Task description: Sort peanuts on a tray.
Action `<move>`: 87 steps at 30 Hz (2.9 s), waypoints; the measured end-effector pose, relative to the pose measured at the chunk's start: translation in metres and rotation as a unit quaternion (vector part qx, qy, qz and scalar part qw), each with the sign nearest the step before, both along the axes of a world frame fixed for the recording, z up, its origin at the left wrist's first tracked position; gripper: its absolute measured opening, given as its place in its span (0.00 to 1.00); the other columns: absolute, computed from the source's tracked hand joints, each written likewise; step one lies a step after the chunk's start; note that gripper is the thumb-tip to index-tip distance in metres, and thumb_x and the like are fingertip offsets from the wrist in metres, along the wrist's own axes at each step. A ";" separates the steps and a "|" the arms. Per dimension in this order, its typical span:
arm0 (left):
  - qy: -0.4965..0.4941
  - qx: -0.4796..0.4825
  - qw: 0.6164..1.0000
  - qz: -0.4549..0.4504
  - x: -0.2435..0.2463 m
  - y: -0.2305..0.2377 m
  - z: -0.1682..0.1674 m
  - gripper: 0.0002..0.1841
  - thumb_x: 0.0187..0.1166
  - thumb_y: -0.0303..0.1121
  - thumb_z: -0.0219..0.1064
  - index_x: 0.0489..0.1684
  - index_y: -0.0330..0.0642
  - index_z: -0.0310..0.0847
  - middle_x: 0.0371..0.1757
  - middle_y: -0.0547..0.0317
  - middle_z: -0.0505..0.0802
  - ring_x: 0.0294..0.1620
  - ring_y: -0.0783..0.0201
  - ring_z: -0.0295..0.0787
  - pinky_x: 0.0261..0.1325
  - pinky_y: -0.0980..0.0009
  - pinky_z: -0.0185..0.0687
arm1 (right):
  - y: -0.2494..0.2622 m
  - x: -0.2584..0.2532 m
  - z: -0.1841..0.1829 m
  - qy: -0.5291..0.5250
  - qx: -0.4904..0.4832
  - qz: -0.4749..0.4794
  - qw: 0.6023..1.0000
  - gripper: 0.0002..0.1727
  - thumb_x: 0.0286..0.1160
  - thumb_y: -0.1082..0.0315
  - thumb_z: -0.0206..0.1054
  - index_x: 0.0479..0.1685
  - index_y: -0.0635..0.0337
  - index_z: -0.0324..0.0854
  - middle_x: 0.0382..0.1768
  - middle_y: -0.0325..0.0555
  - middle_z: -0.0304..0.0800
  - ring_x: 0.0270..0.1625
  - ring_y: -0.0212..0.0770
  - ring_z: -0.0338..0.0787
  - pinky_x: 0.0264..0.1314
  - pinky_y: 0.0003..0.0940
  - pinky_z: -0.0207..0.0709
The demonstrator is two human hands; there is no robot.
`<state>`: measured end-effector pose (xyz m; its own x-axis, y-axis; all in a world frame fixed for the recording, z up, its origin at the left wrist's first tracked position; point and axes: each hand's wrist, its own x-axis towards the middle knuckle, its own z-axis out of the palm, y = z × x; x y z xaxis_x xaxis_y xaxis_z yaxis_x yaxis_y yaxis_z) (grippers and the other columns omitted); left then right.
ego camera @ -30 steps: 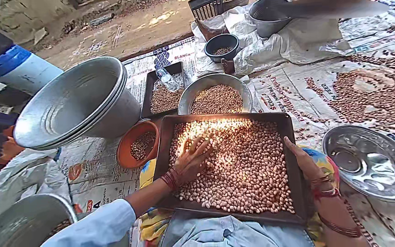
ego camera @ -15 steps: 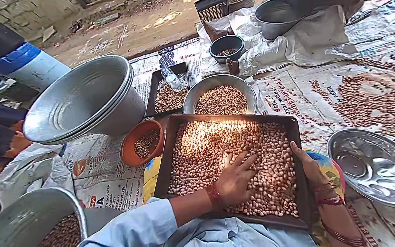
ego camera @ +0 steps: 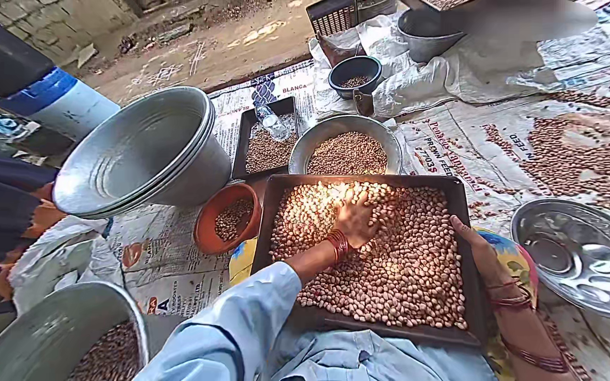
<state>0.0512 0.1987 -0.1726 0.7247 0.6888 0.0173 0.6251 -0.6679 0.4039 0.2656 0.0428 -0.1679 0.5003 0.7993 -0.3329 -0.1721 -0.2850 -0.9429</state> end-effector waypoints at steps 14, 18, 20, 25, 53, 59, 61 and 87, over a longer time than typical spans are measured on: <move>0.057 0.224 0.971 -0.058 -0.147 -0.019 -0.016 0.13 0.69 0.38 0.70 0.45 0.42 0.93 0.89 0.42 0.71 0.89 0.30 0.61 0.78 0.14 0.44 | -0.001 0.003 -0.006 0.026 0.007 0.000 1.000 0.21 0.93 0.56 0.47 0.74 0.56 0.70 0.50 0.28 0.87 0.47 0.13 0.87 0.51 0.13 0.82; 0.108 0.100 0.988 0.052 -0.103 0.022 0.004 0.26 0.77 0.48 0.67 0.69 0.44 0.87 0.89 0.35 0.69 0.90 0.24 0.54 0.84 0.21 0.38 | 0.000 0.002 -0.004 0.021 0.007 -0.001 1.000 0.21 0.94 0.58 0.46 0.74 0.58 0.69 0.51 0.31 0.86 0.48 0.14 0.86 0.52 0.14 0.81; 0.068 0.018 0.996 0.064 -0.059 0.022 0.009 0.26 0.73 0.43 0.71 0.69 0.40 0.86 0.88 0.32 0.68 0.91 0.28 0.54 0.87 0.29 0.43 | -0.001 0.002 -0.004 0.020 0.009 -0.001 1.000 0.22 0.94 0.58 0.46 0.77 0.59 0.68 0.55 0.33 0.85 0.51 0.15 0.86 0.54 0.15 0.80; -0.031 -0.035 0.998 -0.034 0.012 -0.036 -0.004 0.33 0.86 0.54 0.54 0.88 0.50 0.70 0.94 0.46 0.61 0.95 0.31 0.43 0.80 0.25 0.54 | -0.003 0.002 -0.005 0.009 0.002 0.003 1.000 0.23 0.95 0.57 0.44 0.79 0.58 0.67 0.58 0.34 0.86 0.53 0.16 0.86 0.56 0.16 0.80; 0.077 0.029 0.993 -0.089 -0.099 -0.075 -0.011 0.25 0.83 0.59 0.59 0.72 0.61 0.87 0.91 0.52 0.69 0.95 0.38 0.49 0.82 0.16 0.27 | -0.004 0.005 -0.012 0.009 0.009 0.009 1.000 0.20 0.92 0.58 0.47 0.72 0.57 0.70 0.47 0.29 0.88 0.46 0.15 0.88 0.51 0.15 0.83; 0.175 0.116 0.974 0.082 -0.158 -0.012 -0.005 0.31 0.82 0.52 0.61 0.58 0.26 0.88 0.74 0.24 0.83 0.82 0.24 0.71 0.83 0.22 0.47 | -0.001 0.003 -0.009 0.024 0.014 0.007 1.000 0.19 0.92 0.58 0.47 0.71 0.57 0.71 0.46 0.28 0.87 0.45 0.14 0.88 0.50 0.14 0.82; 0.215 0.037 0.968 0.128 -0.123 0.007 0.003 0.33 0.85 0.51 0.56 0.76 0.30 0.78 0.82 0.28 0.77 0.89 0.28 0.59 0.88 0.26 0.30 | -0.002 0.001 -0.006 0.019 0.016 0.002 1.000 0.19 0.92 0.59 0.47 0.72 0.58 0.70 0.47 0.28 0.87 0.45 0.13 0.87 0.50 0.13 0.81; -0.012 -0.192 0.946 0.262 -0.209 0.023 0.049 0.27 0.95 0.37 0.50 0.88 0.28 0.57 0.73 0.26 0.82 0.77 0.35 0.79 0.82 0.42 0.66 | 0.133 -0.196 0.017 -0.563 -0.164 0.411 0.699 0.43 0.86 0.43 0.54 0.96 0.56 0.50 0.91 0.63 0.57 0.90 0.68 0.60 0.85 0.70 0.53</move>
<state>-0.1579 0.2219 -0.1232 0.2840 0.9120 -0.2959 0.8178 -0.0692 0.5713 0.0698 0.1758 -0.1510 0.0103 0.9438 -0.3304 0.9739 -0.0844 -0.2106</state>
